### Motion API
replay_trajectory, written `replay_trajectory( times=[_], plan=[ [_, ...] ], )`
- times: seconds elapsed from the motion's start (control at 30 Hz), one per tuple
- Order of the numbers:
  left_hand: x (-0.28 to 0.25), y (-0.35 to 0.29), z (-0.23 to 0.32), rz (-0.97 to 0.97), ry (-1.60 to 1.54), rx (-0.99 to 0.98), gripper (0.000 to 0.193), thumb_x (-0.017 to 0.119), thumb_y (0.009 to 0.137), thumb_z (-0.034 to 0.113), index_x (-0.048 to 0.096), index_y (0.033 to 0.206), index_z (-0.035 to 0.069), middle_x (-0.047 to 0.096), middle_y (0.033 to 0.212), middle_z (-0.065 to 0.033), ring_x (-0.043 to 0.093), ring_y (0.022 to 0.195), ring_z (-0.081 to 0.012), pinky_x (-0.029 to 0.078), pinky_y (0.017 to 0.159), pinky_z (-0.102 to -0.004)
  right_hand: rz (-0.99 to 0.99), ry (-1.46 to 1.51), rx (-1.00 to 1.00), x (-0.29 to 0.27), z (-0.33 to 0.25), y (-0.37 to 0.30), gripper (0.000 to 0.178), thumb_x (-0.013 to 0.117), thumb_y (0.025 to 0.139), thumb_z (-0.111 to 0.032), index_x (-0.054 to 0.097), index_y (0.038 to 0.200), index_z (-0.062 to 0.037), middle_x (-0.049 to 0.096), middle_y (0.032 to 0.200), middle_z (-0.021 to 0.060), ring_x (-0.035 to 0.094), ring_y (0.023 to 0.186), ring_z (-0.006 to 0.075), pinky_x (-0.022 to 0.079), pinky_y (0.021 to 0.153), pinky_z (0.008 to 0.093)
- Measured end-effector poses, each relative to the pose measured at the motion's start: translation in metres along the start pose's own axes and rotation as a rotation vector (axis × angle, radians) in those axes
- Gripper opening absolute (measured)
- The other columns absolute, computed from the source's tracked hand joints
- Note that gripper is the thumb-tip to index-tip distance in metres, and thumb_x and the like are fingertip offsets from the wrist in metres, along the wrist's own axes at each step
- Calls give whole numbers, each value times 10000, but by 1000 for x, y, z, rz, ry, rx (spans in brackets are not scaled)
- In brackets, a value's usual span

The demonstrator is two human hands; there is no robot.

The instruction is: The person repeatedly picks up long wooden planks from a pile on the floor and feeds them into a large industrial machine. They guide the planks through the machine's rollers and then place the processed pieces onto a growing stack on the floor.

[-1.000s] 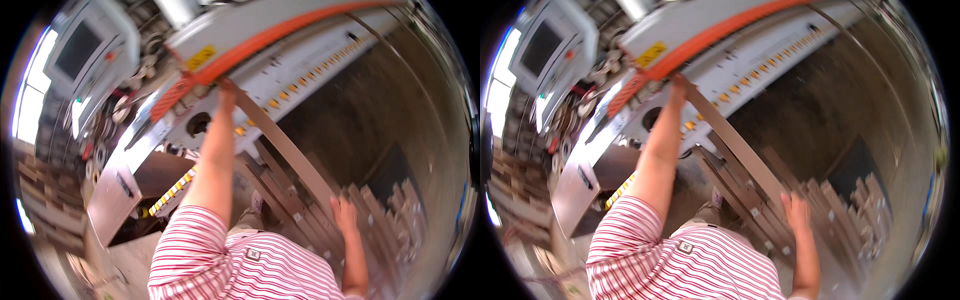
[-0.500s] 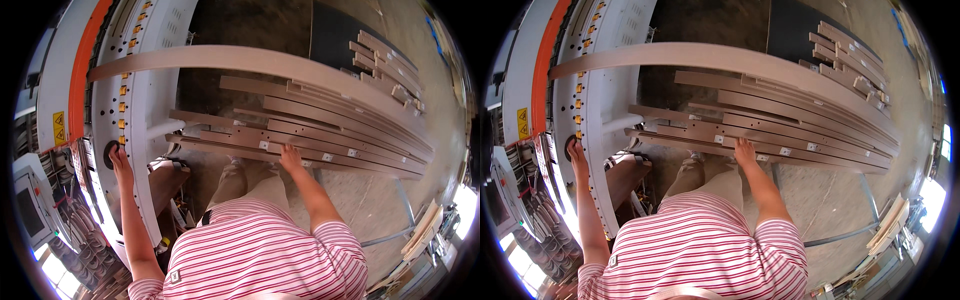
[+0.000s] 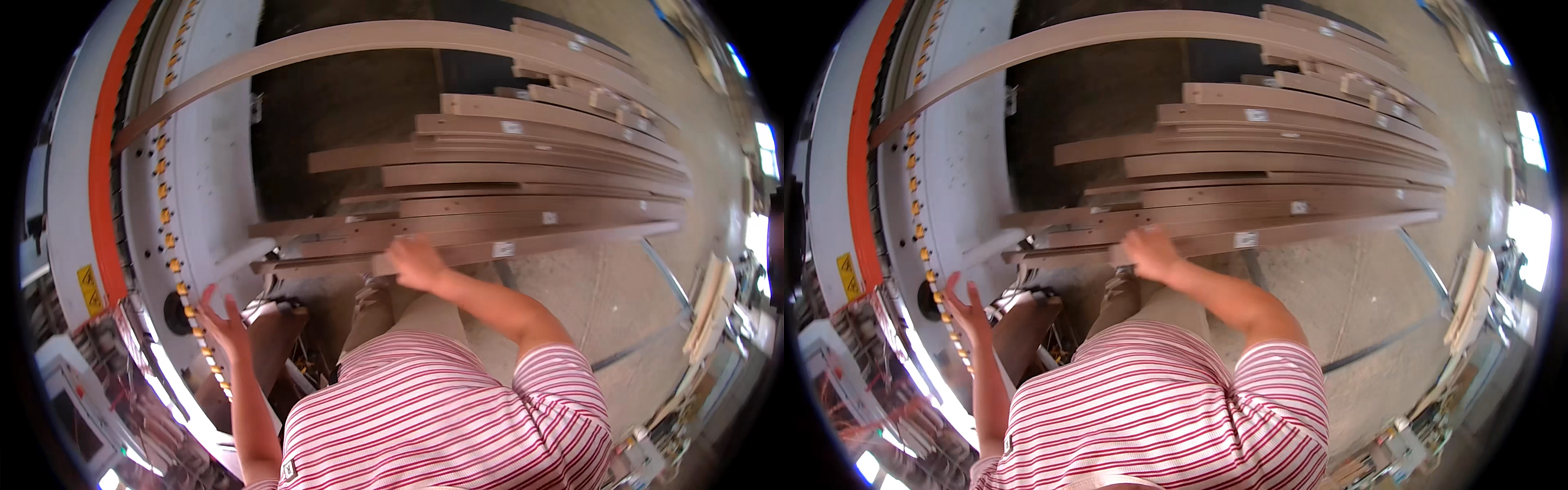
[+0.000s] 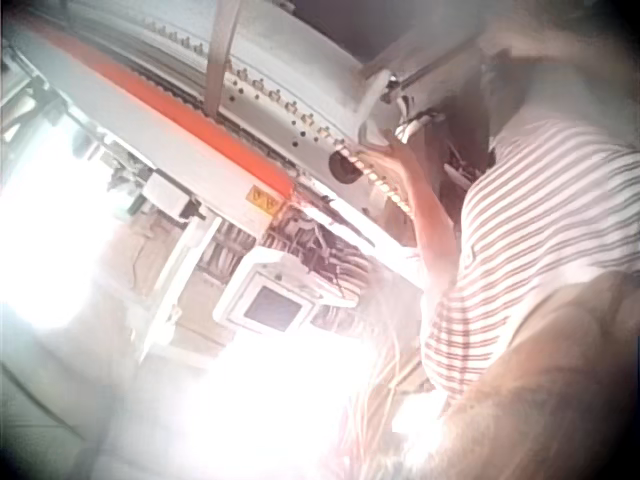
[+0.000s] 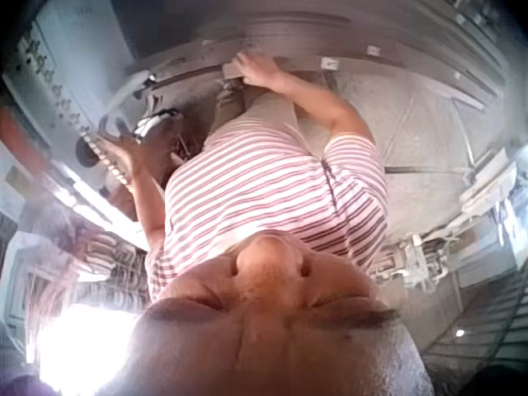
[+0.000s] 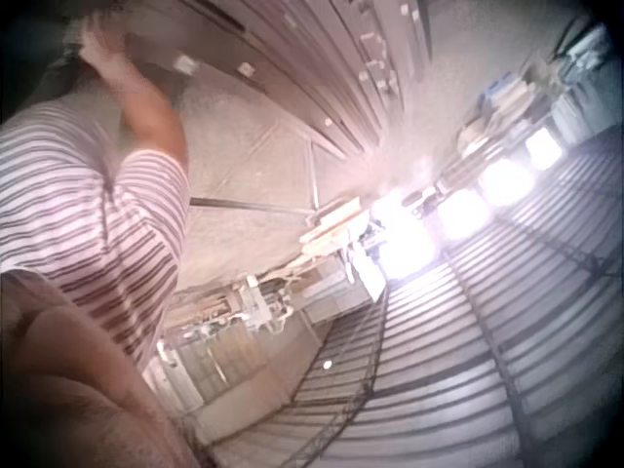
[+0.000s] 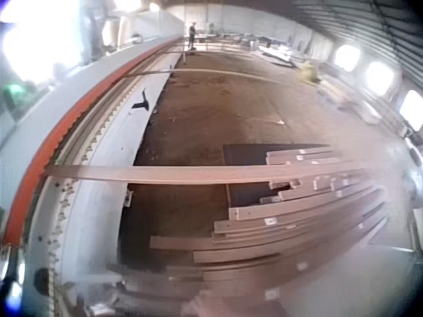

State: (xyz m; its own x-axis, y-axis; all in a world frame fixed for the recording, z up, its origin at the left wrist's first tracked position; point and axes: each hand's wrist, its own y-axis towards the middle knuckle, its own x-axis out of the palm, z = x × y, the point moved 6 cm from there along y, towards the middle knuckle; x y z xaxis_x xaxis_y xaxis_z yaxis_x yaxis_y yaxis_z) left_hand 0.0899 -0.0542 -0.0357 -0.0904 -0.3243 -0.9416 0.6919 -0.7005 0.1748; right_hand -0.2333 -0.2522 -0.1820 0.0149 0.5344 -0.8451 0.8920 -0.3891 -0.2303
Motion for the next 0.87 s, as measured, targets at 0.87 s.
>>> replay_trajectory(
  times=[0.87],
  plan=[
    [-41, -16, -229, 744, -1363, -962, 353, 723, 858, 383, 595, 929, 62, 629, 763, -44, 583, 609, -149, 461, 538, -314, -337, 51, 220, -75, 60, -117, 708, 489, 846, -685, 661, 806, 0, 648, 840, 272, 626, 829, 446, 465, 731, 519]
  ],
)
